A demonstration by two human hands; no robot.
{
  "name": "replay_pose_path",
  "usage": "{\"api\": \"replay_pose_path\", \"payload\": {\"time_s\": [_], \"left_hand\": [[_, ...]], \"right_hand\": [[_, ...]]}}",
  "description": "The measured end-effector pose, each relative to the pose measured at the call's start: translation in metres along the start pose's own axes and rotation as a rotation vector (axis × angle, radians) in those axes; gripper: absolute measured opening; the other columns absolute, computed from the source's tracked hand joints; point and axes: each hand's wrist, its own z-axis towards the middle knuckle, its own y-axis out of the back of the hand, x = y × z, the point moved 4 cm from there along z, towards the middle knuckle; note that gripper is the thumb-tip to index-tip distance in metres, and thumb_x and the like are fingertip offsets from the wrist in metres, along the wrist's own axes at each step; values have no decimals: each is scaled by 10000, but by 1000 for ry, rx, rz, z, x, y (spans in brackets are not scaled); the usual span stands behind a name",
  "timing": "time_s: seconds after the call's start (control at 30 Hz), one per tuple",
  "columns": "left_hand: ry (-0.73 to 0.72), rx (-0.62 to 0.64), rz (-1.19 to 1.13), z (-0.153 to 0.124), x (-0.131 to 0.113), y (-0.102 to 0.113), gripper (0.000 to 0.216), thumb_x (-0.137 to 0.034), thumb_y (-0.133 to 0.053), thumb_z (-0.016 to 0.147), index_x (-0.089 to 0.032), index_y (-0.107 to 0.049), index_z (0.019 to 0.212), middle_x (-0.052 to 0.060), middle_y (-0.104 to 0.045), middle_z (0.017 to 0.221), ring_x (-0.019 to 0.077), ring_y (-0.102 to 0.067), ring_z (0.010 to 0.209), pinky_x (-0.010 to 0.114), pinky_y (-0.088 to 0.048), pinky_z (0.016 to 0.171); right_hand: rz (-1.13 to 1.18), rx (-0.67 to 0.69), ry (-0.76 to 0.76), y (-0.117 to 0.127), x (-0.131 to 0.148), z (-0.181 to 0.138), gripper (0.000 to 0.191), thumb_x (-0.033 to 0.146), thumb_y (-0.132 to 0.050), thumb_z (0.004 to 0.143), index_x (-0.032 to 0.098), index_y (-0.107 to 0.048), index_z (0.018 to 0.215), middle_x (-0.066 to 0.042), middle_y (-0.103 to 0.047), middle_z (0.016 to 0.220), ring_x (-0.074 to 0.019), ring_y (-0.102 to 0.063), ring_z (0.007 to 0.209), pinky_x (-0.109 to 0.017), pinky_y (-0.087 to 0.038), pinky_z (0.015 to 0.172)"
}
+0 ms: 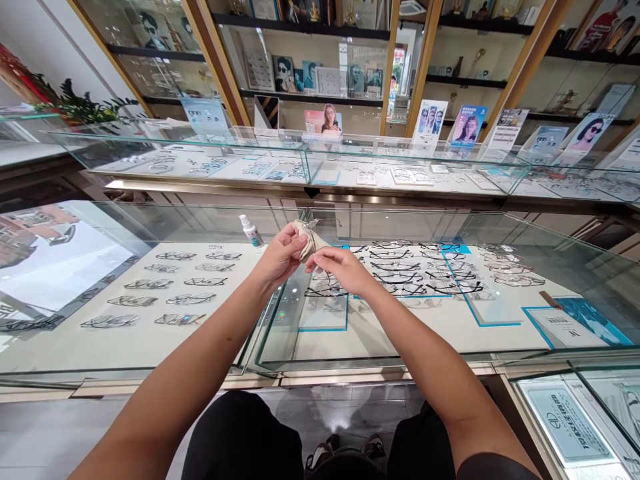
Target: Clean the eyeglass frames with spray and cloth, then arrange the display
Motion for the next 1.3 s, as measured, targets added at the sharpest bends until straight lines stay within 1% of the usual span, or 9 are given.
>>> {"api": "replay_pose_path", "payload": {"time_s": [0.1, 0.2, 0.37, 0.53, 0.7, 0.87, 1.1, 1.2, 1.3], "left_hand": [[23, 33, 2, -1, 3, -4, 556, -476, -1000, 727, -224, -565, 966, -66, -638, 695, 109, -577, 502, 252, -443, 476], [32, 71, 24, -2, 2, -6, 584, -511, -995, 724, -208, -599, 1028, -47, -676, 713, 121, -594, 485, 271, -456, 465], [54, 108, 65, -3, 2, -6, 524, -537, -961, 768, -194, -619, 966, -19, -692, 712, 128, -620, 515, 275, -483, 522], [41, 130, 67, -3, 4, -6, 454, -536, -922, 824, -208, -627, 929, -42, -620, 618, 131, -596, 519, 273, -475, 559], [43, 153, 38, -4, 5, -13, 458, -538, -925, 819, -222, -623, 955, -48, -603, 595, 125, -559, 542, 275, -493, 622], [41, 194, 45, -6, 4, -18, 411, -499, -906, 848, -212, -626, 939, -29, -616, 608, 126, -540, 550, 290, -505, 649], [40, 201, 87, -7, 6, -13, 359, -475, -885, 870, -201, -675, 970, -8, -649, 599, 153, -586, 530, 310, -508, 624], [21, 178, 103, -8, 5, -12, 346, -463, -885, 872, -203, -676, 965, -13, -640, 580, 156, -587, 503, 292, -465, 551], [-5, 144, 99, -6, 4, -9, 341, -446, -906, 851, -200, -687, 938, -39, -601, 572, 124, -540, 487, 269, -446, 524]], "right_hand": [[1, 24, 13, -2, 0, 0, 479, 703, -710, 931, 230, -787, 905, -59, -801, 939, -204, -614, 858, -343, -471, 793], [6, 24, 10, -1, -1, 1, 488, 714, -719, 922, 230, -780, 906, -58, -797, 932, -204, -603, 851, -340, -457, 776], [-3, 32, 22, 1, 0, 1, 457, 679, -703, 952, 231, -781, 906, -57, -796, 947, -207, -613, 878, -340, -452, 791], [-14, 7, 2, 1, 0, 0, 462, 685, -705, 942, 230, -774, 903, -58, -792, 941, -206, -611, 866, -332, -440, 756], [-5, -18, 20, 3, -1, 2, 472, 694, -713, 931, 228, -782, 907, -54, -783, 941, -198, -603, 856, -339, -451, 792], [33, -11, -10, 5, 0, 1, 463, 684, -727, 921, 225, -782, 896, -52, -774, 888, -196, -590, 841, -332, -435, 773], [68, 22, -70, 5, -6, 1, 413, 626, -722, 946, 220, -779, 887, -48, -801, 887, -180, -584, 832, -318, -416, 767], [41, 51, -76, 4, -6, 0, 426, 632, -704, 960, 220, -798, 909, -58, -816, 940, -188, -612, 877, -325, -446, 802], [-52, 110, -62, 4, -1, -1, 453, 638, -668, 985, 219, -835, 1027, -70, -827, 1022, -222, -672, 1019, -365, -480, 951]]}}
